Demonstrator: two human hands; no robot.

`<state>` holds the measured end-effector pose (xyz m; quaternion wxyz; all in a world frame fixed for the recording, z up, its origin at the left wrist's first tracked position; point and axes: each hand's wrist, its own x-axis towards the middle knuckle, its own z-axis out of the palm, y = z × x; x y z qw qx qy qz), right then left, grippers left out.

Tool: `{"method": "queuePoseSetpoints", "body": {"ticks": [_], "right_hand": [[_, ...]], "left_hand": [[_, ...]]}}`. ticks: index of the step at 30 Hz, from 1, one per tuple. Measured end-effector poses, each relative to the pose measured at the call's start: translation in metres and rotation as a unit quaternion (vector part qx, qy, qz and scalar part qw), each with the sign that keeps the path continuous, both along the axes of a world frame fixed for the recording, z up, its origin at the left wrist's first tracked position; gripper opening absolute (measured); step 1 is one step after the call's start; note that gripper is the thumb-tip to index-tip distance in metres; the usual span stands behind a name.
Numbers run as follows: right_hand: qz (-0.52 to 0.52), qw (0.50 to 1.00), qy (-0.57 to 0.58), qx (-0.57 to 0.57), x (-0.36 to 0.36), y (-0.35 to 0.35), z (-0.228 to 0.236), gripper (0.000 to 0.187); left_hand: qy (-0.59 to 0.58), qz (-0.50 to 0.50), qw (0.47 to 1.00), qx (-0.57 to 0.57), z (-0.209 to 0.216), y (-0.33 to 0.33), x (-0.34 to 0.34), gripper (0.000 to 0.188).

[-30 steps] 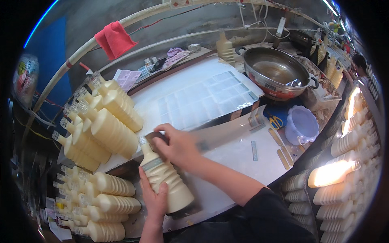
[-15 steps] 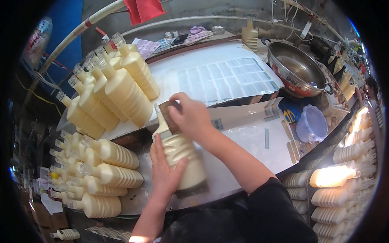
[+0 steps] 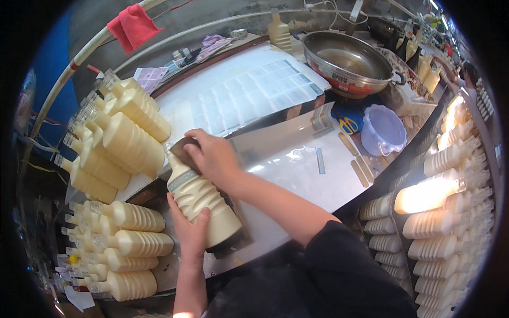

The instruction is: The person applies adhesive labels to the bodies of several translucent plastic bottles. They pick up each bottle, smooth the label onto the surface, and place the finished bottle aside on a nearby tray.

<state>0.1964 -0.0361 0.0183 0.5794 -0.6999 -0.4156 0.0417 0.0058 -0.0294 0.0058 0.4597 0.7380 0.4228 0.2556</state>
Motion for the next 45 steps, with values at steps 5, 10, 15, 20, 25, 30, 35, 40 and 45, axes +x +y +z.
{"method": "queuePoseSetpoints", "body": {"ticks": [5, 10, 15, 20, 25, 30, 35, 40, 45], "right_hand": [[-0.011, 0.999, -0.008, 0.039, 0.052, -0.049, -0.043, 0.022], [0.056, 0.945, -0.137, -0.29, 0.043, -0.108, -0.072, 0.029], [0.137, 0.904, -0.126, -0.385, 0.024, -0.094, -0.071, 0.044], [0.147, 0.845, -0.08, -0.508, 0.001, -0.138, -0.057, 0.055], [0.119, 0.835, -0.245, -0.478, -0.051, -0.225, -0.052, 0.054], [0.099, 0.877, -0.276, -0.381, -0.035, -0.243, -0.063, 0.055], [0.098, 0.814, -0.365, -0.441, -0.062, -0.274, -0.059, 0.052], [0.07, 0.83, -0.463, -0.301, -0.052, -0.299, -0.092, 0.044], [0.105, 0.922, 0.031, -0.37, -0.054, -0.255, -0.029, 0.016]], "left_hand": [[-0.041, -0.013, 0.998, -0.051, -0.007, -0.017, -0.021, 0.1], [-0.098, -0.008, 0.995, -0.026, -0.019, -0.027, -0.019, 0.096], [-0.116, 0.0, 0.993, -0.006, -0.025, -0.027, -0.022, 0.094], [-0.12, -0.008, 0.993, -0.016, -0.026, -0.025, -0.023, 0.092], [-0.109, -0.007, 0.994, -0.013, -0.023, -0.027, -0.024, 0.09], [-0.11, 0.007, 0.994, -0.02, -0.021, -0.025, -0.02, 0.088], [-0.119, 0.016, 0.992, -0.037, -0.018, -0.025, -0.022, 0.089], [-0.04, -0.033, 0.991, 0.12, -0.028, -0.028, -0.043, 0.093], [-0.051, -0.027, 0.985, 0.163, -0.035, -0.041, -0.061, 0.079]]}}
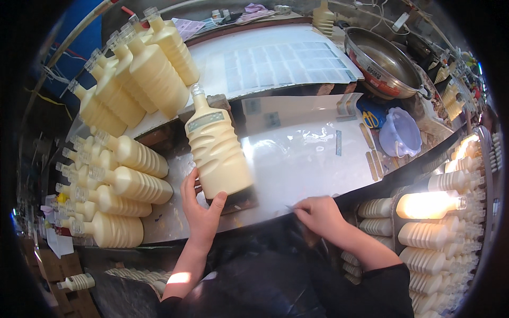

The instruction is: The person applies adhesive labels to the bodies of several translucent plastic bottles. They pick up each bottle, smooth the label onto the surface, and place the finished bottle aside on a nearby tray.

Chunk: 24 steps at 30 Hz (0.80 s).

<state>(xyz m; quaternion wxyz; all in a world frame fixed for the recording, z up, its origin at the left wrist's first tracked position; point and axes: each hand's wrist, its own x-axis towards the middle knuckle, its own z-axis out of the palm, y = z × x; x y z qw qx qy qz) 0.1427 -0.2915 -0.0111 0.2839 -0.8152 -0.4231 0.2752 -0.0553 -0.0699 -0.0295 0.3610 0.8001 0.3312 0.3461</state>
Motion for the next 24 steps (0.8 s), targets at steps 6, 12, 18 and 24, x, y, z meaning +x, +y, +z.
{"method": "queuePoseSetpoints", "body": {"ticks": [6, 12, 18, 24], "right_hand": [[0.077, 0.959, -0.113, 0.247, -0.03, 0.087, 0.062, 0.019], [0.176, 0.85, -0.461, 0.184, -0.065, 0.121, 0.046, 0.026], [0.152, 0.812, -0.533, 0.18, -0.077, 0.124, 0.045, 0.013], [0.187, 0.864, -0.436, 0.169, -0.074, 0.098, 0.046, 0.018]], "left_hand": [[0.016, 0.007, 0.999, -0.029, 0.012, 0.003, -0.004, 0.063], [-0.133, 0.01, 0.953, -0.271, 0.019, 0.015, 0.007, 0.053], [-0.012, 0.043, 0.979, -0.198, 0.021, 0.019, 0.02, 0.06], [-0.084, 0.061, 0.96, -0.259, 0.015, 0.019, 0.022, 0.059]]}}
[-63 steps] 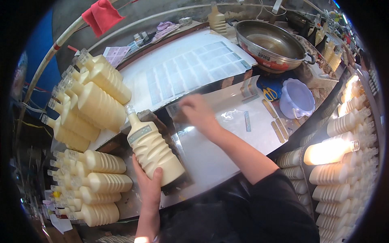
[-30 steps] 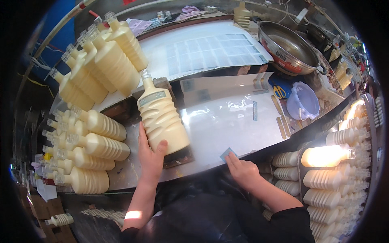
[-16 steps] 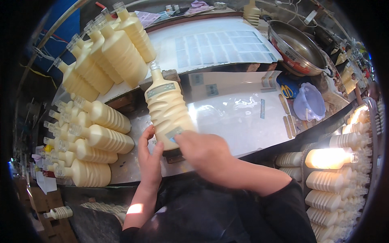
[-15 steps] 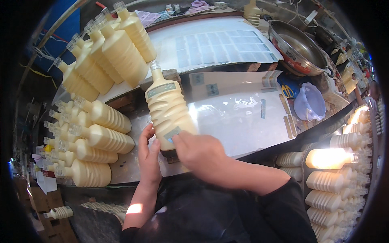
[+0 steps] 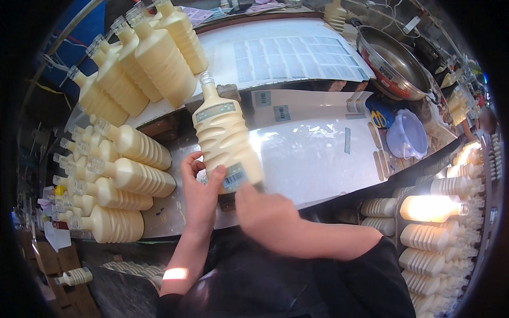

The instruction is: The person applies adhesive labels to the bodies of several translucent plastic bottles. They pick up each bottle, smooth the label onto the surface, and place the finished bottle aside on a nearby tray.

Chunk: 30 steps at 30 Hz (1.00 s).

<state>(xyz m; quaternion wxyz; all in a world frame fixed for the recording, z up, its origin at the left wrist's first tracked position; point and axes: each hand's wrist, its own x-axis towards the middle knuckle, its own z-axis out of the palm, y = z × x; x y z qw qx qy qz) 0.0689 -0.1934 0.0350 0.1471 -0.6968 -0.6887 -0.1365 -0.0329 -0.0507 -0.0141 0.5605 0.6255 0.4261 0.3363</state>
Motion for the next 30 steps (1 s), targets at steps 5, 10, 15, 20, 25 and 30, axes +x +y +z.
{"method": "queuePoseSetpoints", "body": {"ticks": [5, 10, 15, 20, 25, 30], "right_hand": [[-0.096, 0.93, 0.354, -0.012, 0.039, 0.014, -0.004, 0.033], [-0.19, 0.813, 0.548, -0.052, 0.049, 0.036, -0.027, 0.057], [-0.193, 0.789, 0.58, -0.052, 0.05, 0.036, -0.028, 0.058], [-0.193, 0.796, 0.57, -0.062, 0.052, 0.036, -0.03, 0.062], [-0.197, 0.799, 0.56, -0.094, 0.054, 0.037, -0.023, 0.068], [-0.196, 0.793, 0.575, -0.05, 0.052, 0.038, -0.029, 0.061]], "left_hand": [[-0.024, -0.019, 0.998, 0.047, -0.017, -0.005, -0.011, 0.059], [0.014, -0.007, 0.991, 0.132, -0.016, -0.015, -0.003, 0.064], [0.029, -0.021, 0.992, 0.124, -0.017, -0.015, -0.004, 0.068], [0.011, -0.02, 0.993, 0.114, -0.021, -0.018, -0.005, 0.069], [-0.02, -0.002, 0.996, 0.089, -0.021, -0.019, -0.002, 0.068], [-0.026, -0.005, 0.996, 0.089, -0.024, -0.017, -0.003, 0.067]]}}
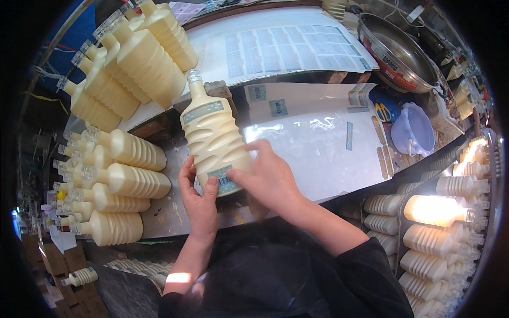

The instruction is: The person applies adhesive labels to the bodies of several translucent plastic bottles. They pick up each bottle, smooth the label onto the surface, and place the finished bottle aside on a nearby tray.

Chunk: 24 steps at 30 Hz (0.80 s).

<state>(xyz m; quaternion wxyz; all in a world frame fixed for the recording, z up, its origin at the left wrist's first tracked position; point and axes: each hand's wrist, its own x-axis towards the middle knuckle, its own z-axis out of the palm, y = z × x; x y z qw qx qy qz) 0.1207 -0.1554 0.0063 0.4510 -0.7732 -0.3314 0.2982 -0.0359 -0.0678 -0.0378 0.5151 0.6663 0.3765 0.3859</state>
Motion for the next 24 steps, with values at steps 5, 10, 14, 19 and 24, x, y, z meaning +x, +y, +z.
{"method": "queuePoseSetpoints", "body": {"ticks": [5, 10, 14, 19, 24], "right_hand": [[0.025, 0.999, -0.01, -0.039, 0.001, 0.0, 0.008, 0.067], [0.023, 0.999, -0.016, -0.039, 0.001, 0.0, 0.007, 0.068], [0.028, 0.999, -0.022, -0.027, 0.001, -0.001, 0.001, 0.066], [0.034, 0.992, 0.111, 0.042, 0.014, -0.005, -0.014, 0.064], [0.047, 0.999, -0.012, -0.02, 0.004, -0.003, -0.002, 0.069]], "left_hand": [[-0.011, -0.004, 1.0, -0.005, 0.001, 0.0, -0.001, 0.066], [-0.014, -0.008, 1.0, -0.001, 0.001, 0.0, -0.002, 0.066], [-0.004, -0.017, 1.0, 0.006, 0.0, 0.001, -0.003, 0.066], [-0.051, -0.028, 0.998, -0.036, -0.009, 0.002, -0.009, 0.065], [-0.01, -0.035, 0.999, 0.018, -0.006, -0.001, -0.01, 0.069]]}}
